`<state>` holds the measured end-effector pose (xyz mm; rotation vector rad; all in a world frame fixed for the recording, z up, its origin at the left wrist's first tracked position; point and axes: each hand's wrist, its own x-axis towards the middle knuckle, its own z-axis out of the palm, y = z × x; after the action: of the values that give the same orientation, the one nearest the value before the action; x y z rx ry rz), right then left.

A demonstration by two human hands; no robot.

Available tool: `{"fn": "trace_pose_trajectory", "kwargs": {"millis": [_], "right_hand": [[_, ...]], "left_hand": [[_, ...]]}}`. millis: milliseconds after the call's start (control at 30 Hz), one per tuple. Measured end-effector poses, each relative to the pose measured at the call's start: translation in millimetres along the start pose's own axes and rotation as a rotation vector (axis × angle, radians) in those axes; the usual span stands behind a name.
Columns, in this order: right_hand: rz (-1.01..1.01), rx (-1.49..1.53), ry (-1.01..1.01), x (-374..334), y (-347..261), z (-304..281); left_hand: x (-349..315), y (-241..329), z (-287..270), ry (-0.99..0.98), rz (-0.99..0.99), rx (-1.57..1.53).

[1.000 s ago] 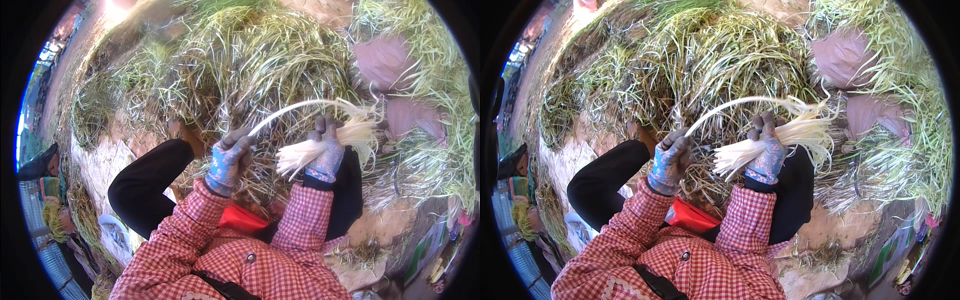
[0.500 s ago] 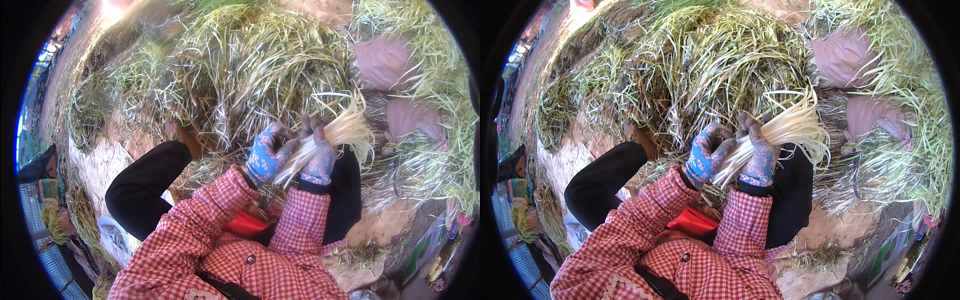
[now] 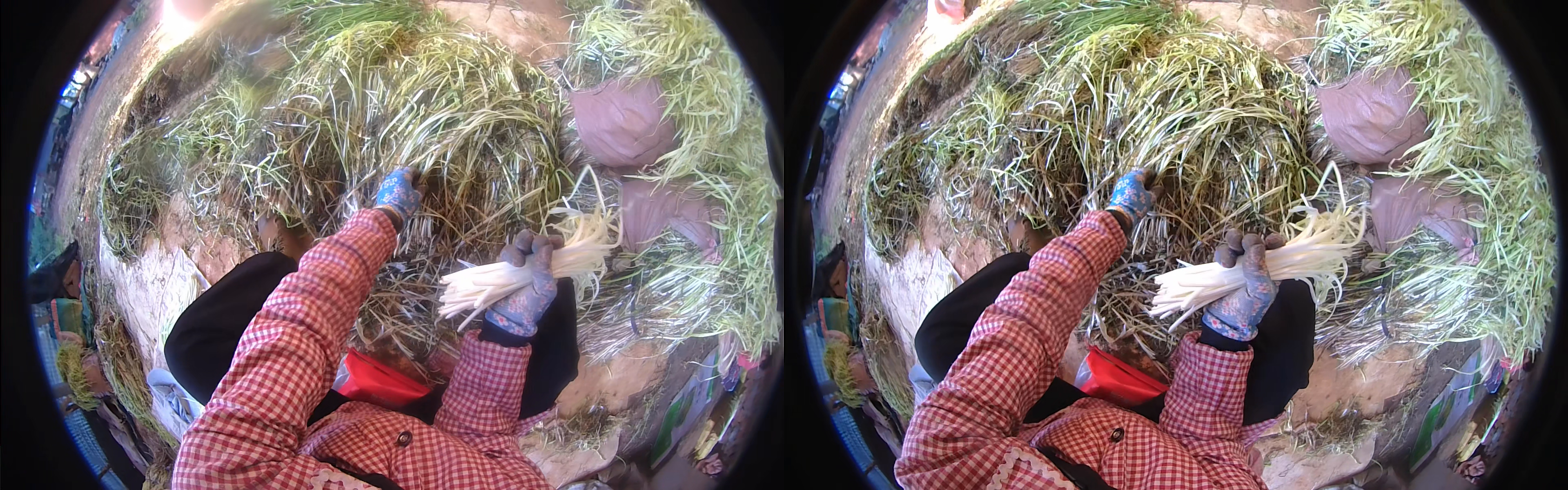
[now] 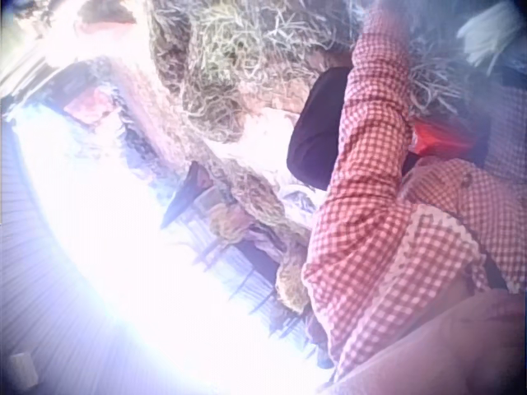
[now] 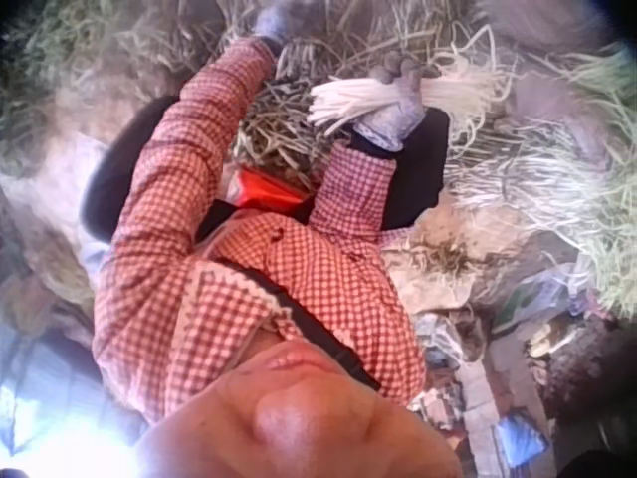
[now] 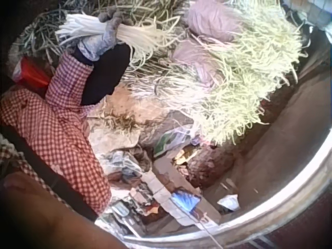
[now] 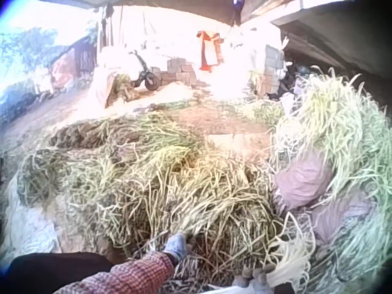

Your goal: The person sits on the ground and repeatedly pulls small bundles of straw from a large pile, aligns them by hand, and places them into a growing stack. The hands work continuously to separate and organize the straw into neat bundles.

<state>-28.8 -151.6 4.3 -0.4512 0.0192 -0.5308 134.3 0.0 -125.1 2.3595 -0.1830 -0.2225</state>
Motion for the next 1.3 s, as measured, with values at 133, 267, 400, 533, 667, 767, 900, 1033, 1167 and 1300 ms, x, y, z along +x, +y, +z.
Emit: {"fn": "trace_pose_trajectory", "kwargs": {"millis": [133,267,400,533,667,767,900,1033,1167,1300], "right_hand": [[-0.029,-0.089,0.152,1,-1,-2],[0.044,-0.109,0.179,-3,4,2],[-0.012,-0.055,0.160,-6,-1,7],[0.003,-0.010,0.057,-10,-11,13],[0.001,0.046,0.144,-14,-13,12],[0.028,0.003,0.185,-16,-13,9],[0.020,0.029,0.144,-16,-12,6],[0.063,0.111,0.001,-15,-7,6],[0.099,0.003,0.110,-14,0,6],[0.181,-0.101,0.223,-18,6,7]], "left_hand": [[-13,22,-18,-0.003,0.072,0.107],[-74,23,-43,-0.086,-0.017,-0.499],[-106,19,-52,0.006,-0.304,-1.019],[-98,37,-69,0.137,-0.093,-0.841],[-105,70,-101,0.097,-0.298,-0.999],[-120,87,-116,0.126,0.392,-1.334],[-126,79,-105,0.165,-0.045,-1.292],[-127,46,-70,0.161,-0.303,-1.231],[-137,27,-45,0.066,-0.438,-1.448],[-144,44,-40,-0.050,-0.167,-1.420]]}}
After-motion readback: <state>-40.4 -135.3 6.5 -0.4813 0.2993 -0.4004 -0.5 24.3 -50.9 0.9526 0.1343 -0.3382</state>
